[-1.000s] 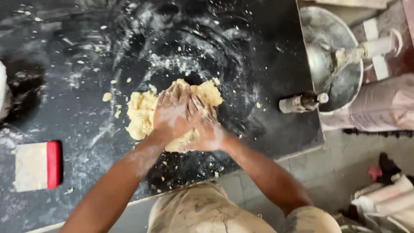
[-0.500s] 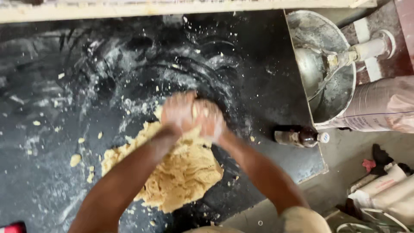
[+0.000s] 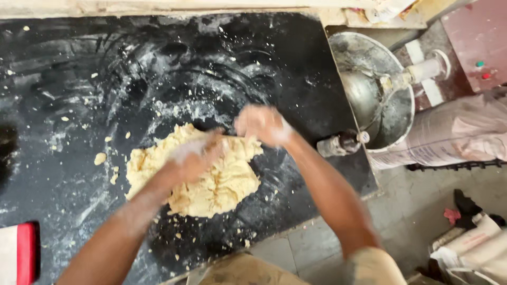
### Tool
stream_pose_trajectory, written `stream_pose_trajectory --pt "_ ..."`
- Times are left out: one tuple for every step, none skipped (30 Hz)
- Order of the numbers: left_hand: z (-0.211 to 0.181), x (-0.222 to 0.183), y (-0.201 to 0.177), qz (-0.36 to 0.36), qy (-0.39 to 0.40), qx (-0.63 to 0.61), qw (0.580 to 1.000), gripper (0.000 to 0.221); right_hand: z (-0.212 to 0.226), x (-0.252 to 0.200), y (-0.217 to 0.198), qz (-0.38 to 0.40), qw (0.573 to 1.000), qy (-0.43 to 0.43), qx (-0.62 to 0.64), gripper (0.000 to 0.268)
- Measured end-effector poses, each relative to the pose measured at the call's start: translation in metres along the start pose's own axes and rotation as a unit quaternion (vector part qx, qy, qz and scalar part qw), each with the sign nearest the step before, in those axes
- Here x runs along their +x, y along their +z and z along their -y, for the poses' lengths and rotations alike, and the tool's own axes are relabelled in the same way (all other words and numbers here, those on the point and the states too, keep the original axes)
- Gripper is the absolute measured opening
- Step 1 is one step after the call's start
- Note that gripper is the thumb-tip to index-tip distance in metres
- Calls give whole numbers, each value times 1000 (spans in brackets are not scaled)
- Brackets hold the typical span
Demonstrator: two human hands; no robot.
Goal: The person kneads dough on a black countertop, using a bench scraper to gather pieces and their hands to fold and press the mixture.
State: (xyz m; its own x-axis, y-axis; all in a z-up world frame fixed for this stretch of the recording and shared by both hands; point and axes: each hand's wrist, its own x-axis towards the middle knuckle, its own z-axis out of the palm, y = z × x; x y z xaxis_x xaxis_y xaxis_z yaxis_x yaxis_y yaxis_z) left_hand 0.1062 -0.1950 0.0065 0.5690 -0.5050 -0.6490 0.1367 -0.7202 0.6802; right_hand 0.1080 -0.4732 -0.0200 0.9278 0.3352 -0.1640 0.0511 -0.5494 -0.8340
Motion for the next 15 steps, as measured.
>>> stream_pose_trajectory --pt "-1 -1 -2 -93 52 16 994 63 8 14 1 -15 989 112 -91 39" --pt "0 5 -7 -186 103 31 977 56 14 33 16 -28 958 223 -179 51" --pt "1 15 -15 -277 155 48 947 53 18 39 44 -31 953 212 -214 53" --pt "2 24 -19 -364 206 63 906 55 19 41 74 -32 946 201 -250 57" --pt "5 34 -20 -349 221 86 907 56 17 33 98 -29 939 193 -285 61" --pt "7 43 -21 -333 236 109 906 58 12 20 112 -29 948 176 -265 69" --pt "16 46 -15 -313 250 134 906 61 9 4 127 -30 956 162 -242 77" --pt "29 43 -4 -287 251 168 909 62 10 -13 141 -31 964 147 -220 86" --pt "37 41 7 -260 257 204 908 64 15 -31 152 -13 949 164 -267 93" --pt "45 38 19 -233 262 239 906 65 24 -51 162 7 932 180 -314 102" --pt "51 33 32 -208 265 268 903 67 36 -73 168 33 911 195 -361 112" --pt "57 26 45 -182 268 297 898 69 48 -100 169 1 931 135 -340 124" --pt "62 20 54 -157 270 326 892 71 60 -126 171 -31 945 73 -317 137" --pt "77 1 67 -159 295 372 866 91 73 -145 180 -50 947 49 -313 141" --pt "95 -27 84 -166 317 413 837 112 81 -159 187 -67 947 20 -313 145"
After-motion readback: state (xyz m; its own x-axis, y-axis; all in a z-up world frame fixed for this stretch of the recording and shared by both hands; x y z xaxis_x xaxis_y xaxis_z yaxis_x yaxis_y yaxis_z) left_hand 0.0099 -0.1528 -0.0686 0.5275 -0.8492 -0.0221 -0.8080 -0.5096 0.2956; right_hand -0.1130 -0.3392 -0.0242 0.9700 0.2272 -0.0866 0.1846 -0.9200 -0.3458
